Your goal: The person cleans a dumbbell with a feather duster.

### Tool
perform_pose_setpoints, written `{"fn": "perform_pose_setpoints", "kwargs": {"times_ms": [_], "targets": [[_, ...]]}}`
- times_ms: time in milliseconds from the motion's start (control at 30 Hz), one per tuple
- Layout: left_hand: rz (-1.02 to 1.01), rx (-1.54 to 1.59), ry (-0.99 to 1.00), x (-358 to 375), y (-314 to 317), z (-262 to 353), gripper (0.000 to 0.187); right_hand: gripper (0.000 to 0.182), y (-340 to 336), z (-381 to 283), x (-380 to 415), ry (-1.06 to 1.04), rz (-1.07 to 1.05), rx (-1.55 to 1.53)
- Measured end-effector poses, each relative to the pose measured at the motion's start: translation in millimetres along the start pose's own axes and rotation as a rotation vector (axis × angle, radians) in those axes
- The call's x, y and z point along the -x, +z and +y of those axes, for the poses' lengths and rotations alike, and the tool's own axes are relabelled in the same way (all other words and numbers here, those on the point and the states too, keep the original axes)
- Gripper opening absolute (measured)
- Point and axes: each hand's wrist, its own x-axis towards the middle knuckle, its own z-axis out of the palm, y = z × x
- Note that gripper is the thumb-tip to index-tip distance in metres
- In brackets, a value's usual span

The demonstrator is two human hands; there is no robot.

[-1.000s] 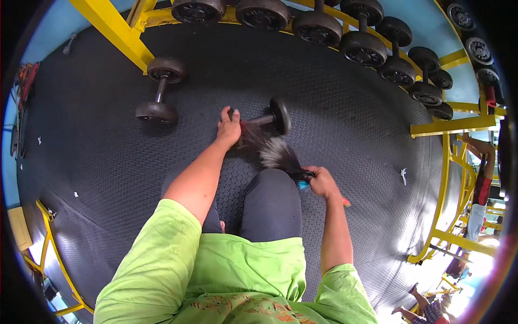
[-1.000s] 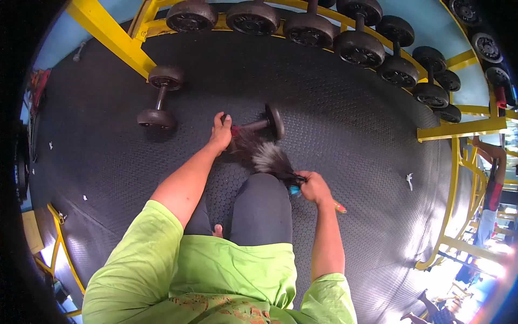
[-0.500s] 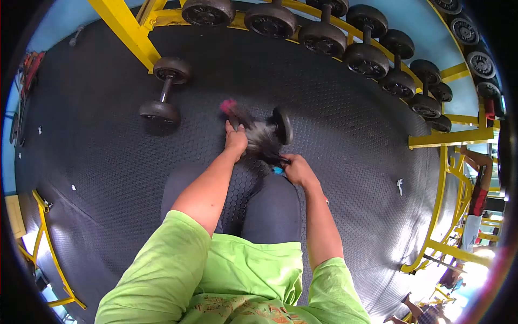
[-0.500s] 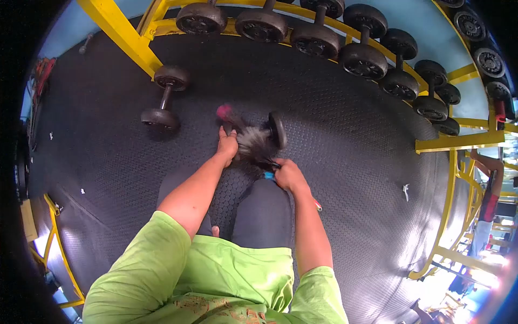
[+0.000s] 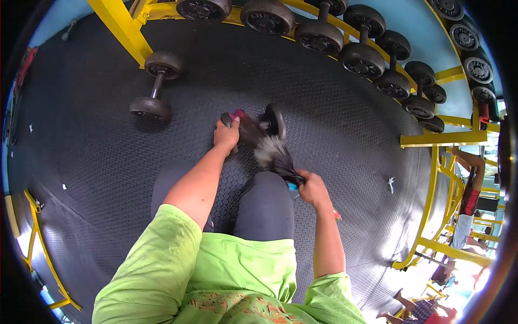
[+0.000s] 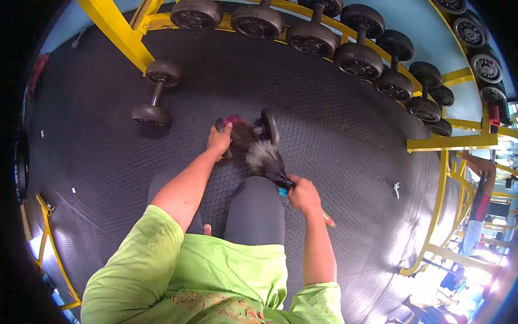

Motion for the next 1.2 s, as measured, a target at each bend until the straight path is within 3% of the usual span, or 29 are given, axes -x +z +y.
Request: {"fn": "perform_pose_setpoints", "kwargs": {"times_ms": [100, 200, 367, 467, 567, 700, 800, 1033, 1133, 1200], "targets": [[-0.011, 0.069, -0.033, -5, 3, -6, 0.082, 0.052, -18, -22, 20, 0.195, 0.096, 0.185], [0.044, -0.022, 0.045, -4, 6, -14, 0.084, 0.051, -23, -28, 24, 0.203, 0.212, 0.194], [-0.020, -0.078, 0.045, 1, -1, -6, 0.086, 0.052, -20, -55, 13, 0.279, 0.145, 0.185], [-0.039, -0.081, 0.020, -12, 3, -14, 0.083, 0.051, -12, -35, 33, 0.322, 0.083, 0.148], [-0.015, -0.140, 0.058, 1, -1, -7, 0.081, 0.051, 0, -14, 65, 0.315, 0.117, 0.121], [0.031, -0.170, 0.070, 4, -3, 1, 0.078, 0.050, -15, -31, 85, 0.314, 0.082, 0.136], [0.012, -0.196, 0.069, 3, -4, 2, 0.074, 0.049, -18, -44, 74, 0.261, 0.168, 0.033], [0.003, -0.173, 0.025, 15, -7, 2, 0.073, 0.050, 24, -11, 88, 0.261, 0.164, -0.009], [0.002, -0.198, 0.025, 24, -9, 2, 0.075, 0.042, 55, 13, 89, 0.337, 0.122, -0.073], [-0.003, -0.222, 0.037, 25, -8, 1, 0.078, 0.043, 88, 40, 62, 0.297, 0.157, -0.295]]}}
